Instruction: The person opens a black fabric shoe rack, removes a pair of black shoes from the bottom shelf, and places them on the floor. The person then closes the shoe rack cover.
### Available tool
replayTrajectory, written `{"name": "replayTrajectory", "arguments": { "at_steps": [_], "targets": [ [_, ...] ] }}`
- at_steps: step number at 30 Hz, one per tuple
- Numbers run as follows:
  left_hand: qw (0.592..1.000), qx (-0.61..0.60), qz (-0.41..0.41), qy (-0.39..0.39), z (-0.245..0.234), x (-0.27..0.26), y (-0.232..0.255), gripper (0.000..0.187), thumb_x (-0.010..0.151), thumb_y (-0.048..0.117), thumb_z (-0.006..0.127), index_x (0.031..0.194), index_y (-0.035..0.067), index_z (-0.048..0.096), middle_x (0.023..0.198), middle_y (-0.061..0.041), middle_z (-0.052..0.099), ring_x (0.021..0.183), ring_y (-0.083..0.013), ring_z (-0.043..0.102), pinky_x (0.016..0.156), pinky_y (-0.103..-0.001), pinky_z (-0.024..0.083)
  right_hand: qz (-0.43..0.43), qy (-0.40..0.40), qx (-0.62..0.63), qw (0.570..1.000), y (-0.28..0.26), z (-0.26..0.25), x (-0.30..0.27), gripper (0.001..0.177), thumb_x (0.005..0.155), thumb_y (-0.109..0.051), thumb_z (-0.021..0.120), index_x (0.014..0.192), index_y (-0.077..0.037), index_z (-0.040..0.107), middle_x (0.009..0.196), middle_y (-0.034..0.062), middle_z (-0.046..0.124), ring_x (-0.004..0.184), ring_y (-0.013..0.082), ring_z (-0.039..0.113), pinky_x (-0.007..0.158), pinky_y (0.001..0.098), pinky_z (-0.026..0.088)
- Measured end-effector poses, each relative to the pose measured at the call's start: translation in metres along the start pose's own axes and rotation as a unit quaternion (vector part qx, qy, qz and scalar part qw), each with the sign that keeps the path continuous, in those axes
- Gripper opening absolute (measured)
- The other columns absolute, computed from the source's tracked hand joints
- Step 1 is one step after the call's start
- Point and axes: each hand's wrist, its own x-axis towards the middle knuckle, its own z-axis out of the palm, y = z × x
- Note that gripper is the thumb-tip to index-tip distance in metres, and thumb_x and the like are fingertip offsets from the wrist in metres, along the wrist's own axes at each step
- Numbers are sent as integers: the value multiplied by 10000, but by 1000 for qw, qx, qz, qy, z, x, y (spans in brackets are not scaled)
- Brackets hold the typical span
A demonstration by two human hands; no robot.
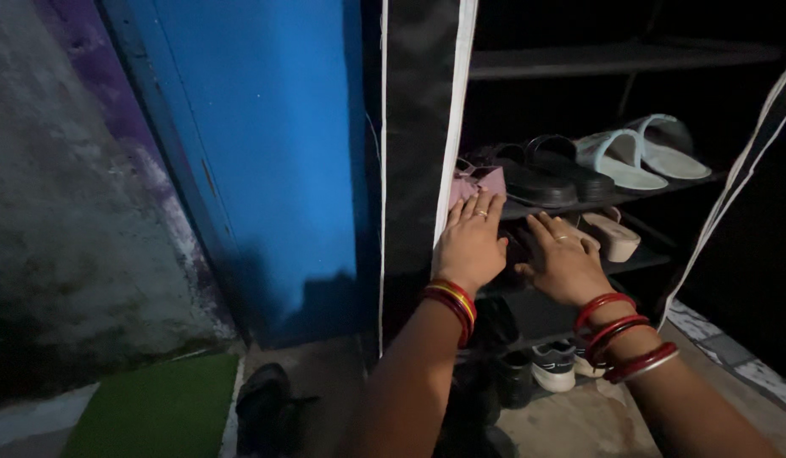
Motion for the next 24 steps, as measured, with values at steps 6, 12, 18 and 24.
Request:
{"name": "replayTrajectory", "arguments": {
  "at_steps": [6, 12, 18, 24],
  "targets": [
    [1000, 2, -15, -18, 1, 1, 2, 746, 892, 324, 671, 1532, 63, 392, 1600, -166, 388, 1494, -288, 343, 1246, -424, 194, -8, 19, -9, 1000, -1, -9, -4, 950, 807, -455, 771, 1587, -233, 277, 1674, 32, 253, 1546, 252, 232, 1177, 611, 271],
    [1000, 0, -18, -16, 1, 3, 3, 764, 868, 339, 689, 1516, 53, 403, 1591, -166, 399, 1488, -291, 346, 1238, -432, 195, -16, 26, -1, 1000, -7, -13, -4, 938, 815, -440, 770, 1586, -224, 282, 1660, 55, 254, 1541, 260, 220, 1164, 618, 266],
    [1000, -5, -21, -20, 4, 2, 3, 770, 865, 331, 689, 1529, 60, 407, 1605, -156, 395, 1501, -284, 343, 1256, -428, 189, -19, 32, -5, 999, -3, -15, -8, 924, 813, -469, 758, 1572, -228, 290, 1671, 33, 247, 1553, 251, 213, 1175, 587, 275],
    [1000, 2, -18, -21, 5, 3, 3, 787, 863, 333, 682, 1533, 50, 380, 1614, -160, 360, 1498, -297, 309, 1241, -433, 162, -10, 6, -13, 1000, 3, -20, -12, 911, 848, -489, 724, 1588, -254, 247, 1678, 35, 205, 1546, 262, 187, 1175, 586, 255]
  ]
}}
